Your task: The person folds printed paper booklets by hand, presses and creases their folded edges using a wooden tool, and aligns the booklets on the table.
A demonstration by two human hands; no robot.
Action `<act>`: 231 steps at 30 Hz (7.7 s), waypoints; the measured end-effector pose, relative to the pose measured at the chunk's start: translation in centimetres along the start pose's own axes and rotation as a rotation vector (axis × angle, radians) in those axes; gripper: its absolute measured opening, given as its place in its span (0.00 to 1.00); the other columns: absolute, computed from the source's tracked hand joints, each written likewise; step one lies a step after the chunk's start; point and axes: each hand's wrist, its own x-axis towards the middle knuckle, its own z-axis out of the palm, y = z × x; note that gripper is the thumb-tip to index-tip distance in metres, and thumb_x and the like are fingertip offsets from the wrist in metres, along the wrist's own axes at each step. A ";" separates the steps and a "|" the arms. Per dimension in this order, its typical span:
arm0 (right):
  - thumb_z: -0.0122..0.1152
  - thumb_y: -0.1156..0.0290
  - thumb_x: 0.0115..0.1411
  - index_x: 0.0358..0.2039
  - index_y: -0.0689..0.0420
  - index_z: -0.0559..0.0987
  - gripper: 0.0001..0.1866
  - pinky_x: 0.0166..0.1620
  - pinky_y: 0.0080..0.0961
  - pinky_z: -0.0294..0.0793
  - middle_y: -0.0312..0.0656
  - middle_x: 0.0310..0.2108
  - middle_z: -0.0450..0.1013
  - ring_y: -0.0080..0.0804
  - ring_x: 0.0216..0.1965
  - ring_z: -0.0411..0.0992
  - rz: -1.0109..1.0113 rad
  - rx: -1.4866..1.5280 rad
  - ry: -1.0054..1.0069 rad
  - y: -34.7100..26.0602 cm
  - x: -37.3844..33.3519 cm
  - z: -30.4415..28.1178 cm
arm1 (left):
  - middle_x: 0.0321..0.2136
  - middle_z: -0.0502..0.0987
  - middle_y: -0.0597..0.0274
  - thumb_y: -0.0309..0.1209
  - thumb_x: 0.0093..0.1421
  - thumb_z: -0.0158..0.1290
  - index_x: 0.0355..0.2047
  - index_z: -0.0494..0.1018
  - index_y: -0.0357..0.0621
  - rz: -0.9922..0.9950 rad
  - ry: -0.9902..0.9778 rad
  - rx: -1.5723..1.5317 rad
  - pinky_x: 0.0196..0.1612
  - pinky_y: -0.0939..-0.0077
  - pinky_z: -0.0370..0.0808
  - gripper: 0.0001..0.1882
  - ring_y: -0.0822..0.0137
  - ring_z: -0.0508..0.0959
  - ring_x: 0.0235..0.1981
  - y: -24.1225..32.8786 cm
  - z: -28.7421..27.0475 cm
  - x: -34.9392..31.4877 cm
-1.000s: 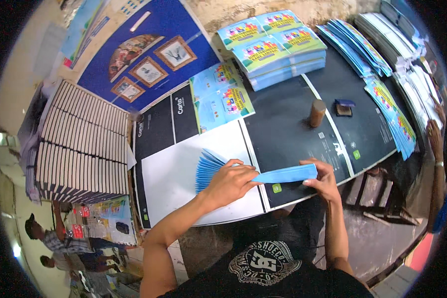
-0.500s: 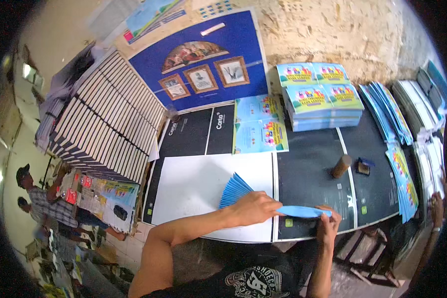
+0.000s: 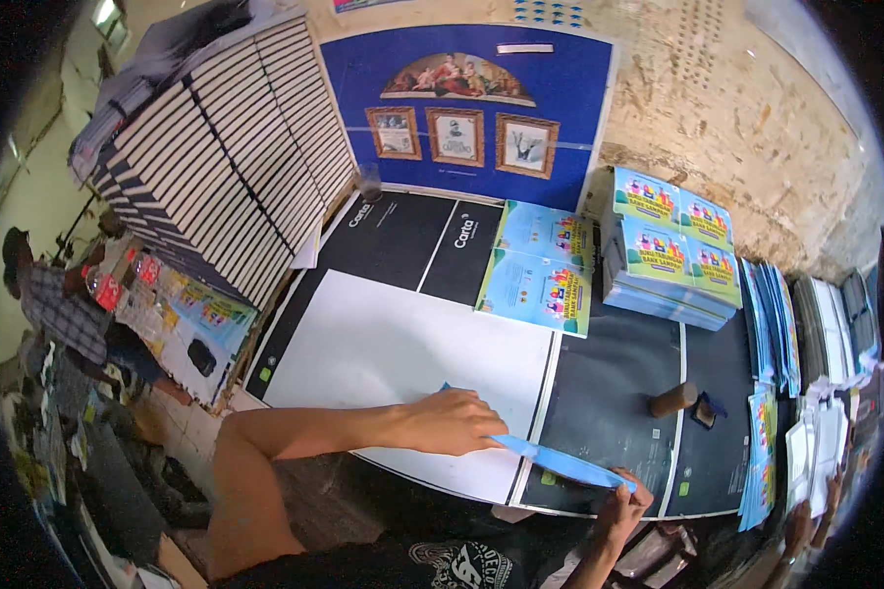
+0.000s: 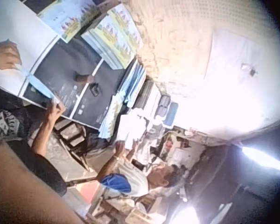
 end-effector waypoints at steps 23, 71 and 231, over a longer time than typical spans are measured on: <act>0.61 0.69 0.67 0.37 0.52 0.75 0.04 0.50 0.31 0.71 0.35 0.33 0.72 0.27 0.35 0.71 -0.101 -0.766 -0.128 -1.6 3.5 -0.7 | 0.42 0.84 0.60 0.37 0.64 0.60 0.48 0.77 0.43 -0.196 0.032 -0.154 0.46 0.62 0.80 0.15 0.63 0.85 0.42 -3.0 -1.7 -8.9; 0.59 0.57 0.71 0.21 0.55 0.69 0.23 0.22 0.24 0.61 0.30 0.16 0.62 0.19 0.18 0.57 0.248 -0.318 -0.067 1.4 6.3 0.5 | 0.68 0.68 0.57 0.51 0.52 0.56 0.66 0.71 0.59 -1.986 0.774 0.577 0.66 0.40 0.62 0.40 0.51 0.67 0.69 -6.5 -55.6 -18.6; 0.65 0.68 0.65 0.74 0.64 0.50 0.44 0.71 0.42 0.58 0.65 0.70 0.57 0.56 0.71 0.58 0.031 -0.434 -0.089 -8.8 -1.5 -0.6 | 0.62 0.70 0.53 0.16 0.61 0.61 0.73 0.51 0.36 -0.638 0.533 -0.766 0.63 0.66 0.71 0.43 0.63 0.73 0.60 2.1 6.7 -2.5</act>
